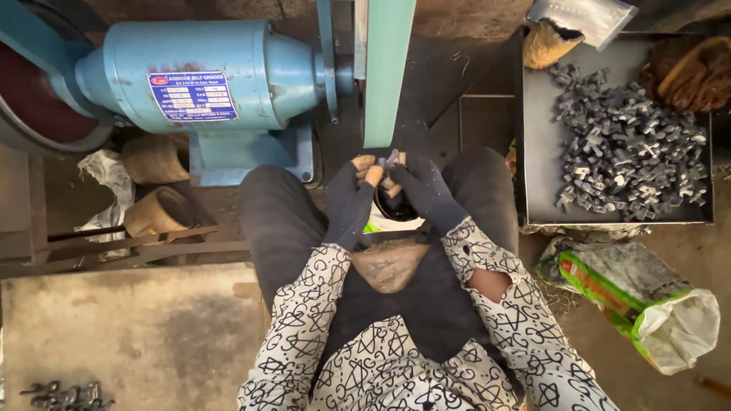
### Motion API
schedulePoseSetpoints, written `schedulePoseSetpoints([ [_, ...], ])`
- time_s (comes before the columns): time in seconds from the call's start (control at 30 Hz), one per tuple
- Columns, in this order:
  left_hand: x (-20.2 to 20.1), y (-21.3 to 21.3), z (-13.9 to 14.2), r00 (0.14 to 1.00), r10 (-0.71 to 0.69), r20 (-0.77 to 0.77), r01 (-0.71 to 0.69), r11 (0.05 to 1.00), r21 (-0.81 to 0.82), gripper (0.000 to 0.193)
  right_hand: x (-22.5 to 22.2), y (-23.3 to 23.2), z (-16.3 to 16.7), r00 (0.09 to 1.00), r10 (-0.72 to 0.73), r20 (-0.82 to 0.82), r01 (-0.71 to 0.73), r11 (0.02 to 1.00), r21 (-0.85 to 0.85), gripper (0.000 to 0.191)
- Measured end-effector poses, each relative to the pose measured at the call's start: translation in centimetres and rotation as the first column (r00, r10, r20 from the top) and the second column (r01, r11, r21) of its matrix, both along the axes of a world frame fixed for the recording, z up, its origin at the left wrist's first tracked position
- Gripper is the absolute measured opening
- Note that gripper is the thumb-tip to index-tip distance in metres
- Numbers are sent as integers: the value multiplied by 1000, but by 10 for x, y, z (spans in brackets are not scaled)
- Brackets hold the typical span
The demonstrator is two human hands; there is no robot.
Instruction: The person sits on the floor at a belt grinder and holds small metal parts against the moving belt, producing sparks as each part is ground. They rotate and reposition each part between passes, set finished pieces into a tray of similar parts, and pick up the next piece to continue grinding.
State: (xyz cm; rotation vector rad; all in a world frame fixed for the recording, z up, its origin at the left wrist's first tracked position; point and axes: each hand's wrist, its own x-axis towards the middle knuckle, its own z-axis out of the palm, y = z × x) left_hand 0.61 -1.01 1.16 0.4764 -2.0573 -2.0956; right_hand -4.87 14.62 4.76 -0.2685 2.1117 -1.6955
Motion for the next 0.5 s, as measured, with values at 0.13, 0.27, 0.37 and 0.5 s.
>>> schedulePoseSetpoints([
  [0.13,-12,8,7,995,30,98,-32,999,20,23,-16,-8,-19,997,-17,-71,19,999,36,20],
  [0.27,-16,6,9,994,64,90,-35,957,-289,23,-12,-13,-36,991,-100,89,110,987,-115,17],
  [0.37,-18,1,6,997,-4,-81,-26,931,-364,24,-8,-8,-39,985,-130,118,149,974,-168,16],
  [0.5,-20,9,-4,999,4,-36,-10,983,-181,26,-14,-7,-32,969,-179,168,217,945,-245,17],
])
